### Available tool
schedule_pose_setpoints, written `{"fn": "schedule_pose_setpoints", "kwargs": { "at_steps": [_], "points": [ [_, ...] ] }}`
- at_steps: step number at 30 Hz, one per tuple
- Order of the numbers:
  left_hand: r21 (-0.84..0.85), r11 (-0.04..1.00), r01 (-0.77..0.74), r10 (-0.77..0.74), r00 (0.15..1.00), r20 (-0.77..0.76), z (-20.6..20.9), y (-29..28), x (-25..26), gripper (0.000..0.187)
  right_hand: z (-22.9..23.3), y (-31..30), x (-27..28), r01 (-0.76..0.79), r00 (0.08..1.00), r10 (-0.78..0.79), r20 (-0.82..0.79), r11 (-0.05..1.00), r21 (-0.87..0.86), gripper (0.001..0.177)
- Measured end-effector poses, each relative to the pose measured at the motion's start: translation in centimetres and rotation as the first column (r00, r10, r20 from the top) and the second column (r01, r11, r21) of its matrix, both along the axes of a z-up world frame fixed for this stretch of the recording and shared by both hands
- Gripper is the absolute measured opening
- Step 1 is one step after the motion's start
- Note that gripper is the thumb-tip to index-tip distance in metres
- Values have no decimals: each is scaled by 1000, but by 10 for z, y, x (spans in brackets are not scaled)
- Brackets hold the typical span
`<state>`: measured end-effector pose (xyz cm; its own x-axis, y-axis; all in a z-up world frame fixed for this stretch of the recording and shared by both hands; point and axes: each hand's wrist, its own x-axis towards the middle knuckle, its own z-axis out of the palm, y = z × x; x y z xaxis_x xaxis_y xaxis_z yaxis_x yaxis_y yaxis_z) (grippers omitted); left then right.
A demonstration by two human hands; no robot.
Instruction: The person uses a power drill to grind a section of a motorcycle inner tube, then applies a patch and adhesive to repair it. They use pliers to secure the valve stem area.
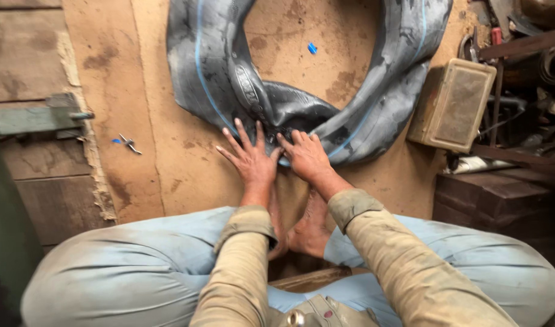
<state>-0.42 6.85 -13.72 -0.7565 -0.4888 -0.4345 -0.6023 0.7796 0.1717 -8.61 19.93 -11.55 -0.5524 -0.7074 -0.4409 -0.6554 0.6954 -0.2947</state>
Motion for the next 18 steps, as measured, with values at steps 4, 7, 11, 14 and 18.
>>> {"fn": "schedule_pose_setpoints", "kwargs": {
  "at_steps": [4, 7, 11, 14, 18],
  "points": [
    [35, 999, 2, -2, 1000, 16, -5, -2, 6, 100, 5, 44, 5, 112, 980, -160, -123, 938, -328, 28],
    [72, 997, -28, 21, 995, 94, 0, 0, -10, 104, 6, 108, -42, 332, 753, -537, -381, 810, -483, 26],
    [50, 998, -34, 28, 992, 122, -9, 3, -6, 105, -7, 245, -117, 669, 209, -826, -523, 511, -540, 33],
    [75, 996, -55, 42, 984, 172, -16, 2, -4, 105, -20, 336, -158, 839, 26, -855, -518, 300, -453, 62],
    [73, 995, -68, 53, 981, 186, -21, 4, -8, 105, 8, 372, -190, 898, -105, -972, 211, -184, -400, 61]
  ]
}}
